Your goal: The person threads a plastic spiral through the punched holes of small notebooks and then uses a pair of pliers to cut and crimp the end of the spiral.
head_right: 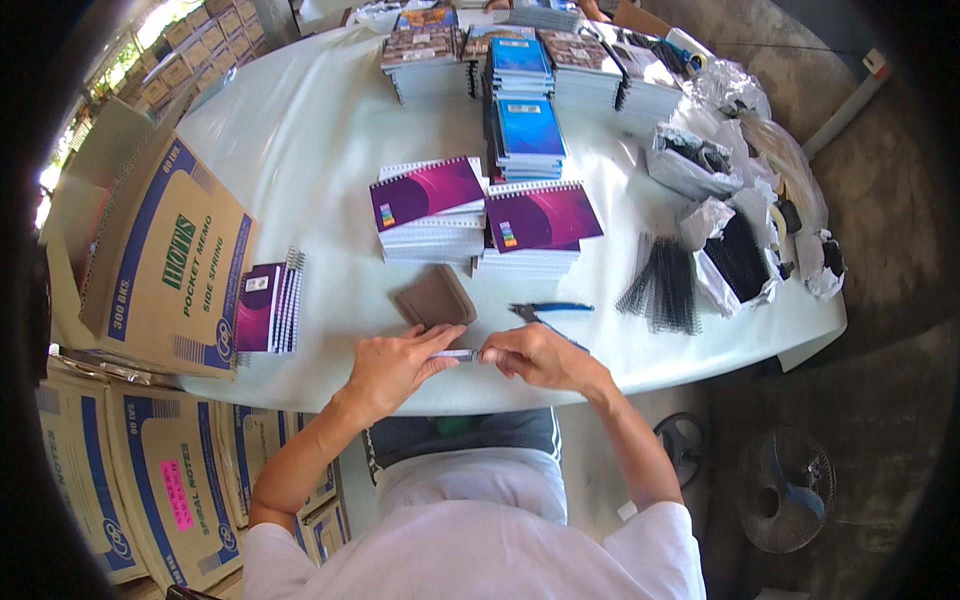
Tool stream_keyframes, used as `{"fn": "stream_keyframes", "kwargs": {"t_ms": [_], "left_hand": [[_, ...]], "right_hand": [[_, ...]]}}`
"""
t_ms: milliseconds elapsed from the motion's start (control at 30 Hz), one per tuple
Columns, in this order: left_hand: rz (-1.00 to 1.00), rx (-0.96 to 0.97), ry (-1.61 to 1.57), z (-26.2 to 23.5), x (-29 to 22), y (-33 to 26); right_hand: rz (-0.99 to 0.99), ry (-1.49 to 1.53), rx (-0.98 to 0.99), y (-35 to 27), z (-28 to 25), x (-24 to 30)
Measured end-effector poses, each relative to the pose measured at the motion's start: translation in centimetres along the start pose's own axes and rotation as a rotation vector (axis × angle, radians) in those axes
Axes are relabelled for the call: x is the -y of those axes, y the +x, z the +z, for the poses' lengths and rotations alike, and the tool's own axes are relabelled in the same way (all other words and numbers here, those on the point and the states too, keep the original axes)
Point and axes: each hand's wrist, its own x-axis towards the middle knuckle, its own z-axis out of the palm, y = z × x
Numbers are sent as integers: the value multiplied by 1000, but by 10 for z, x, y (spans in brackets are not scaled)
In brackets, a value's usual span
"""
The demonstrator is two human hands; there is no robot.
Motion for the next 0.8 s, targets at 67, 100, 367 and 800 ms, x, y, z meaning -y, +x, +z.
{"fn": "stream_keyframes", "kwargs": {"t_ms": [67, 100, 367, 800], "left_hand": [[6, -46, 44, 5, 2, -1], [13, -47, 64, 4, 2, -1], [120, -65, 61, 7, -7, 6], [262, 145, 91, 8, 9, -14]], "right_hand": [[-119, -130, -228, 1, 7, 16], [-179, -193, -344, 0, 11, 22], [-211, -432, -418, 3, 19, 36], [-250, -83, -116, 13, 2, 18]]}}
